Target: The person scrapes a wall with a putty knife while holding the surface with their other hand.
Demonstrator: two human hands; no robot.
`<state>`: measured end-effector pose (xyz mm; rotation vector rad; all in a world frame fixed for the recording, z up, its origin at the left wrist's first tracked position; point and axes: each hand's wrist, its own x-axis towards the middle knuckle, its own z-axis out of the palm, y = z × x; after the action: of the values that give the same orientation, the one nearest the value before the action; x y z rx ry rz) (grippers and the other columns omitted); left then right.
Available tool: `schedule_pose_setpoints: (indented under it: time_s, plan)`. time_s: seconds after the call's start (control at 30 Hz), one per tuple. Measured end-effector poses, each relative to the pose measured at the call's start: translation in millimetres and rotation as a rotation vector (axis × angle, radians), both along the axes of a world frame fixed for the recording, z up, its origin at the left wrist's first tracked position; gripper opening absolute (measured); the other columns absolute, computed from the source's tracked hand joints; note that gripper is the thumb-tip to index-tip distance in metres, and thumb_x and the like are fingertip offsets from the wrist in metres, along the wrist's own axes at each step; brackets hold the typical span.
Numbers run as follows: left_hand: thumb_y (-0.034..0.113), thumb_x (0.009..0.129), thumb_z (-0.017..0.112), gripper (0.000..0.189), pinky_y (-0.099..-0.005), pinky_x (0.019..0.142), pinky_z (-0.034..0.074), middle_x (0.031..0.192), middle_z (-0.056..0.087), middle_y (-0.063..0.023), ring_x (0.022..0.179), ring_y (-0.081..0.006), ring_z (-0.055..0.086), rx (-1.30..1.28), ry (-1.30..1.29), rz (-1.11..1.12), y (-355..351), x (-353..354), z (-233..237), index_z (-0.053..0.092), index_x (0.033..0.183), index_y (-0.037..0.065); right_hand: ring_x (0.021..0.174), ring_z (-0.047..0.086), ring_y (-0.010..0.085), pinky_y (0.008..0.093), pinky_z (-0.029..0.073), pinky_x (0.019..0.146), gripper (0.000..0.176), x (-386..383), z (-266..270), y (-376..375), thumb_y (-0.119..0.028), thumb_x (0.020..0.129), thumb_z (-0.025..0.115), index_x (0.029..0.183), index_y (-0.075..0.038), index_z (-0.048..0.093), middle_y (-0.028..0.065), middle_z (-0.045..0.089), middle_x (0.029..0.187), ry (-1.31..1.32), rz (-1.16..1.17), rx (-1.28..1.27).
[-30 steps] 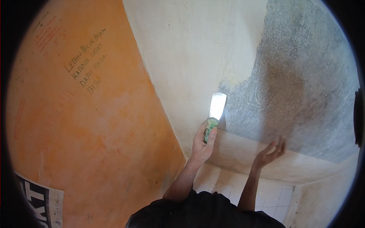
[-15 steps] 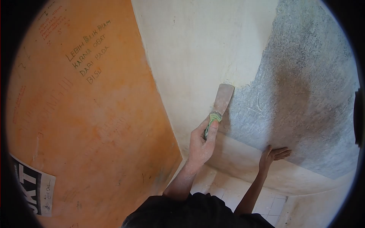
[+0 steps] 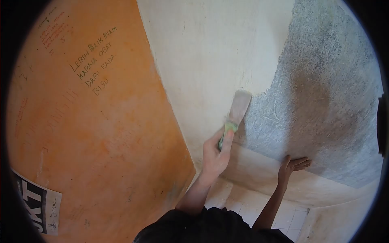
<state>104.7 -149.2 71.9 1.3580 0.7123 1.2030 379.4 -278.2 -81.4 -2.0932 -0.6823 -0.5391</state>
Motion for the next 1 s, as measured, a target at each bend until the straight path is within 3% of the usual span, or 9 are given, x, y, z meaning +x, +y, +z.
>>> schedule_pose_setpoints:
  time_s: [0.07,0.27,0.4,0.47,0.5,0.6,0.67,0.77,1.0]
  plan:
    - [0.029,0.101,0.053,0.045,-0.0204,0.046,0.025,0.059,0.039,0.0080,0.051,-0.0011,0.034,0.007,-0.051,-0.004,-0.3,2.5,19.1,0.056,0.127,-0.008,0.141,-0.025,0.0425,0.0575,-0.011,0.113,0.096,-4.7,2.0,-8.0,-0.063,0.096,0.032,0.148,0.000,-0.020,0.0265,-0.026,0.153,0.023,0.008,-0.010]
    - [0.028,0.100,0.054,0.045,-0.0204,0.046,0.025,0.059,0.039,0.0073,0.051,-0.0012,0.034,0.029,-0.014,0.012,0.4,-0.7,-17.3,0.056,0.127,-0.007,0.142,-0.025,0.0421,0.0569,-0.011,0.113,0.095,-2.6,2.1,-5.1,-0.060,0.097,0.034,0.148,-0.001,-0.020,0.0247,-0.026,0.153,0.055,0.017,-0.008]
    - [0.028,0.100,0.054,0.043,-0.0203,0.045,0.024,0.060,0.039,0.0078,0.051,-0.0009,0.034,0.009,-0.052,-0.022,3.2,-0.3,14.9,0.058,0.126,-0.006,0.142,-0.024,0.0417,0.0561,-0.012,0.114,0.093,-5.1,-2.8,-12.7,-0.060,0.097,0.032,0.149,-0.002,-0.019,0.0243,-0.025,0.154,0.025,0.020,-0.026]
    - [0.025,0.099,0.056,0.042,-0.0227,0.074,0.044,0.086,0.063,-0.0010,0.081,-0.0074,0.052,-0.080,0.059,-0.020,6.1,-9.0,16.3,0.058,0.123,-0.009,0.142,-0.024,0.0414,0.0562,-0.011,0.114,0.092,-7.7,3.6,-9.9,-0.060,0.097,0.032,0.149,-0.003,-0.019,0.0242,-0.025,0.154,0.032,0.043,-0.010]
    - [0.025,0.099,0.056,0.042,-0.0227,0.074,0.044,0.086,0.063,-0.0010,0.081,-0.0074,0.052,-0.085,0.065,-0.018,1.3,-11.9,9.5,0.058,0.123,-0.009,0.143,-0.023,0.0412,0.0562,-0.011,0.114,0.092,-11.4,7.4,-13.1,-0.061,0.097,0.032,0.149,-0.003,-0.018,0.0240,-0.024,0.154,0.047,0.042,-0.035]
    - [0.024,0.100,0.055,0.040,-0.0221,0.071,0.043,0.084,0.060,0.0007,0.080,-0.0062,0.050,-0.053,0.031,0.015,-1.3,-4.5,-7.9,0.059,0.121,-0.009,0.143,-0.022,0.0409,0.0562,-0.009,0.114,0.091,-9.8,11.8,-14.9,-0.061,0.097,0.031,0.150,-0.003,-0.016,0.0235,-0.023,0.155,0.052,0.051,-0.034]
    - [0.028,0.101,0.053,0.042,-0.0203,0.045,0.024,0.059,0.039,0.0078,0.050,-0.0008,0.033,0.021,-0.033,0.017,1.2,1.3,-9.9,0.059,0.124,-0.006,0.143,-0.022,0.0408,0.0562,-0.009,0.114,0.091,-11.5,10.7,-15.9,-0.061,0.097,0.031,0.150,-0.003,-0.015,0.0233,-0.023,0.155,0.055,0.065,-0.027]
    - [0.028,0.101,0.052,0.041,-0.0206,0.045,0.024,0.059,0.040,0.0077,0.051,-0.0010,0.035,-0.035,-0.036,-0.028,-0.4,-3.9,15.0,0.059,0.123,-0.006,0.143,-0.021,0.0406,0.0561,-0.008,0.114,0.090,-11.4,13.8,-17.0,-0.060,0.097,0.032,0.151,-0.004,-0.014,0.0228,-0.023,0.155,0.075,0.092,-0.017]
    - [0.027,0.101,0.051,0.038,-0.0212,0.045,0.024,0.057,0.038,0.0076,0.050,-0.0012,0.034,0.058,-0.018,0.081,2.2,7.7,-29.7,0.063,0.116,-0.006,0.144,-0.020,0.0402,0.0556,-0.007,0.115,0.089,-5.8,6.9,-20.4,-0.060,0.097,0.033,0.152,-0.006,-0.012,0.0220,-0.021,0.156,0.052,0.088,-0.024]
